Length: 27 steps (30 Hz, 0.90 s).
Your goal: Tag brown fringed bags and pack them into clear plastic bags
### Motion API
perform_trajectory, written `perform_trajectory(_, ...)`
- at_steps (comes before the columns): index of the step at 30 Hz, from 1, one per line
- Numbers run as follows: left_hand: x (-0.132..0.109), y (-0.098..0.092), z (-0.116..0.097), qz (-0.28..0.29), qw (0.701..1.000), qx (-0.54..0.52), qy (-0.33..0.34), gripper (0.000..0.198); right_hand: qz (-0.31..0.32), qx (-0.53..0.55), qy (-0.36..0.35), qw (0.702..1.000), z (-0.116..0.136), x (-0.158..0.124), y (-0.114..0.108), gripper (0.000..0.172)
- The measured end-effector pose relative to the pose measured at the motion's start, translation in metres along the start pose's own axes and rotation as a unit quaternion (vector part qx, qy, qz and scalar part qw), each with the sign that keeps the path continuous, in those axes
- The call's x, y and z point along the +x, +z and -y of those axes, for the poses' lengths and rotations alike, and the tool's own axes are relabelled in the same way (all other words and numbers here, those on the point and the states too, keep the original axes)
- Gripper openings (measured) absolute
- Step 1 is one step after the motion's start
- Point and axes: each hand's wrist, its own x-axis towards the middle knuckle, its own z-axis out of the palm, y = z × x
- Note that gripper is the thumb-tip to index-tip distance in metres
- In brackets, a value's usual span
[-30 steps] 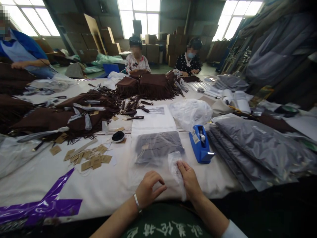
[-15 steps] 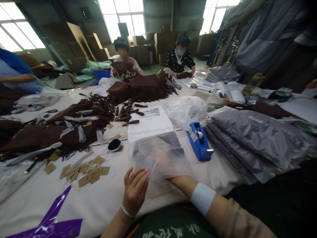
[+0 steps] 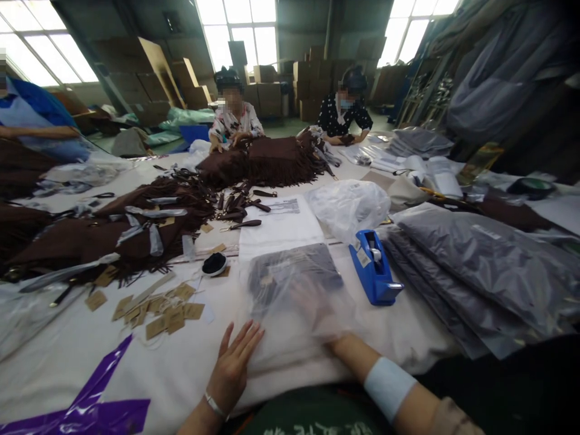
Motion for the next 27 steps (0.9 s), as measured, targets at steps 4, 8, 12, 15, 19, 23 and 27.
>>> perform_trajectory(4, -0.011, 0.003, 0.002, 0.049, 0.999, 0.009, 0.004, 0.076, -0.017, -0.038, 0.016, 0.999, -0.006, -0.031, 0.003, 0.059)
perform_trajectory(8, -0.015, 0.005, 0.008, 0.126, 0.991, -0.031, 0.03, 0.08, -0.002, -0.053, 0.033, 0.998, -0.01, -0.109, 0.002, 0.054)
perform_trajectory(12, -0.012, 0.009, 0.02, 0.173, 0.981, -0.086, 0.033, 0.087, 0.038, -0.03, 0.062, 0.997, 0.008, -0.168, -0.025, 0.039)
perform_trajectory(15, -0.005, 0.009, 0.023, 0.199, 0.973, -0.109, 0.035, 0.09, 0.025, 0.033, 0.033, 0.999, 0.025, -0.154, -0.051, 0.026)
perform_trajectory(19, 0.001, 0.004, 0.023, 0.234, 0.965, -0.11, 0.035, 0.092, 0.023, 0.076, -0.012, 0.997, 0.003, -0.099, -0.071, 0.036)
perform_trajectory(23, -0.002, -0.01, 0.03, 0.267, 0.955, -0.125, 0.041, 0.095, 0.057, 0.092, -0.001, 0.994, -0.048, -0.084, -0.082, 0.046)
perform_trajectory(27, -0.008, -0.025, 0.037, 0.268, 0.948, -0.169, 0.014, 0.086, 0.105, 0.084, -0.017, 0.991, -0.069, -0.1, -0.093, 0.051)
